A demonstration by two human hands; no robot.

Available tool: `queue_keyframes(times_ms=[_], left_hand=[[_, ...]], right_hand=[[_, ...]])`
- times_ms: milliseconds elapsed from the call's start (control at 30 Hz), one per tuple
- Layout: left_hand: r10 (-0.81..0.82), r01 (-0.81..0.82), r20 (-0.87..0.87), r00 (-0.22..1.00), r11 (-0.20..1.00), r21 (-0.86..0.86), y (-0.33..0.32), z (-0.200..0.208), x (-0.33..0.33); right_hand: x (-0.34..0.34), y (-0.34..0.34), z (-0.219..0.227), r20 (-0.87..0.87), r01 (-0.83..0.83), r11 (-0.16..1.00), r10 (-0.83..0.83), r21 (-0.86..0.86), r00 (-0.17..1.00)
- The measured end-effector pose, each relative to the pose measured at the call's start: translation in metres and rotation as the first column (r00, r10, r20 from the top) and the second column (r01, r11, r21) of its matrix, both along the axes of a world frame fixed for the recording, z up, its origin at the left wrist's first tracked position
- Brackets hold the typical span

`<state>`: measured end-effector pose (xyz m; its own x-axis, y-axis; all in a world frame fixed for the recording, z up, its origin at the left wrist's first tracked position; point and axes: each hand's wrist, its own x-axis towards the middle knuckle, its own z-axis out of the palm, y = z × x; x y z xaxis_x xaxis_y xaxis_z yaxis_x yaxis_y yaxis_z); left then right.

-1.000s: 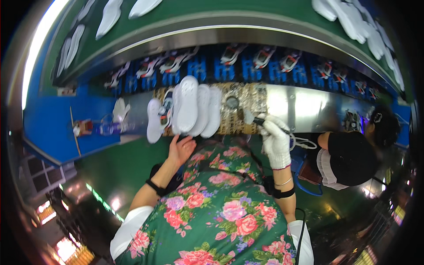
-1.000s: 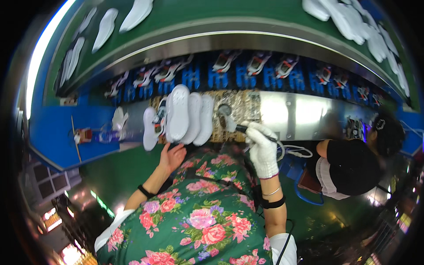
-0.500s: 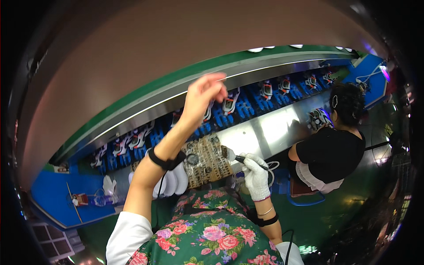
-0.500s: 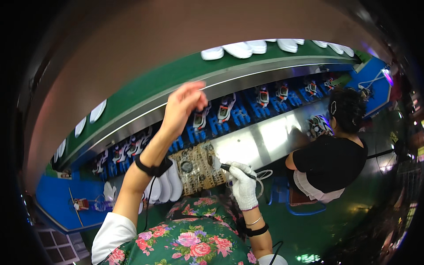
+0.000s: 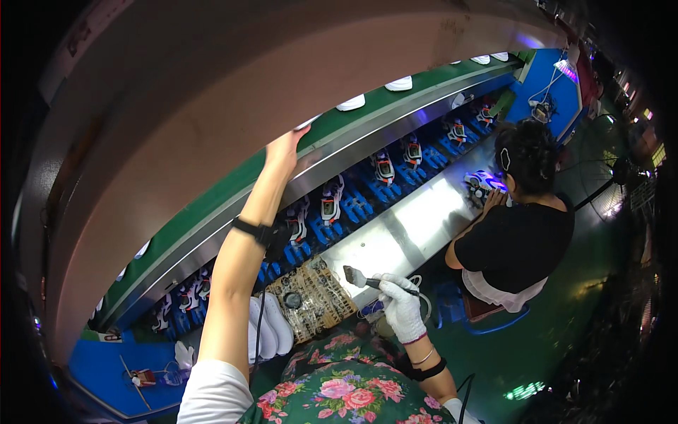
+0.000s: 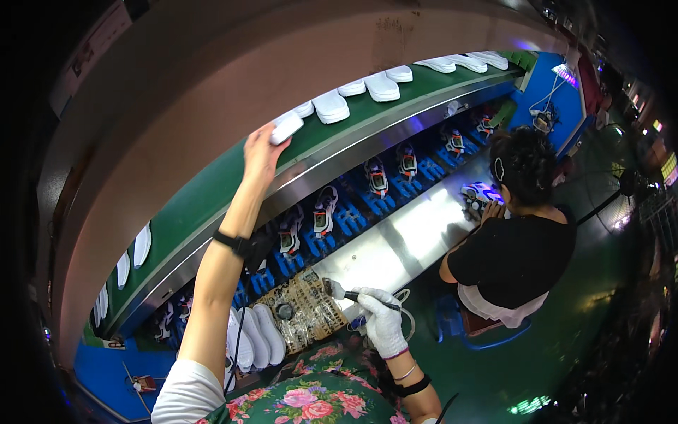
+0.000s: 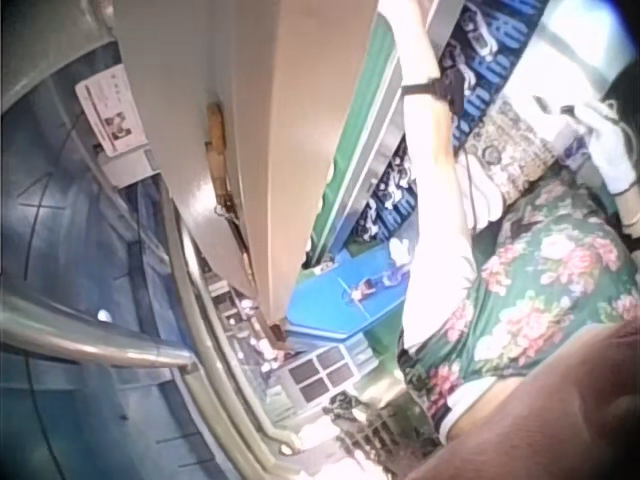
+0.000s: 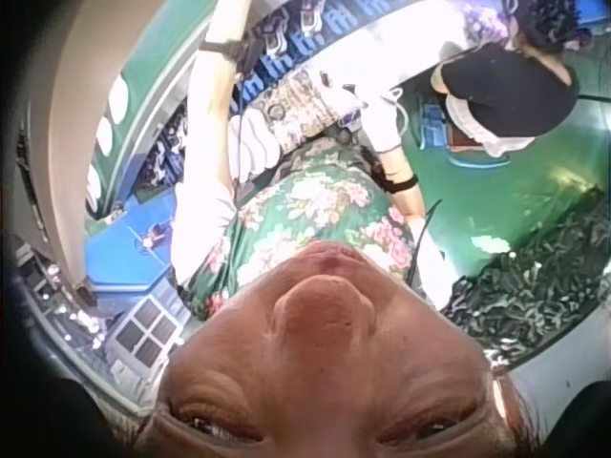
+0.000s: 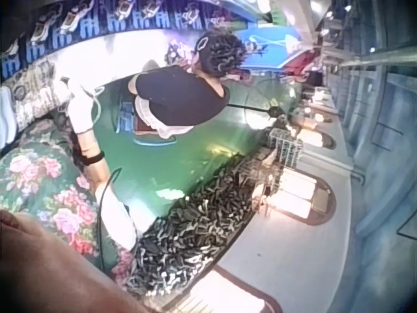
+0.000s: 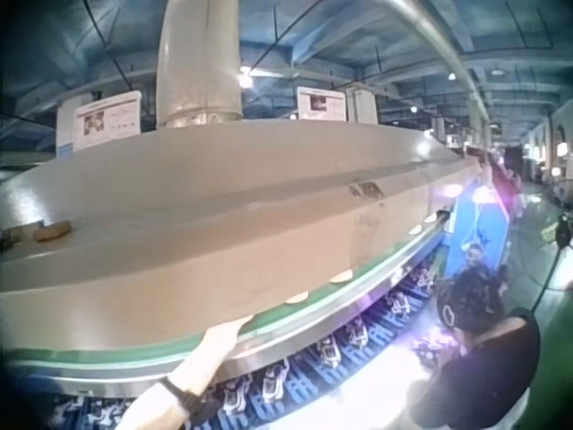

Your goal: Applying glue or treatment to the bottom of shoe soles using a brush on an assembly line.

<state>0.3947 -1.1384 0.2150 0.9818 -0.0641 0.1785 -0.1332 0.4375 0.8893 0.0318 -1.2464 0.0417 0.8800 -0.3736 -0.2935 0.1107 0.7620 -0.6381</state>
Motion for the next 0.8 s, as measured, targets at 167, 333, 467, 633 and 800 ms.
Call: queue_keyframes(times_ms=[167,333,467,633,800], left_hand=[[-0.15,0.151,0.02,0.989,0.969,-0.194,0.097,-0.021,-0.105],[0.092,-0.092,-0.151,0.984,0.996,0.008,0.193,-0.067,-0.184],[-0.088,0.035,-0.436,0.896,0.991,-0.129,0.232,-0.118,-0.235],[-0.451,0.31,-0.415,0.79,0.879,-0.363,0.189,-0.121,-0.285],[-0.662,0.056,-0.271,0.699,0.429,-0.902,0.169,-0.131,-0.308]], right_hand=[[0.002,-0.008,0.012,0.076,-0.008,0.992,-0.002,0.125,0.997],[0.012,0.003,0.045,0.161,-0.072,0.993,0.057,0.089,0.985],[0.033,0.031,0.085,0.186,-0.198,0.968,0.168,0.156,0.968],[0.053,0.067,0.113,0.247,-0.404,0.894,0.442,-0.193,0.862],[0.056,0.085,0.13,0.13,-0.176,0.58,0.446,-0.796,0.885]])
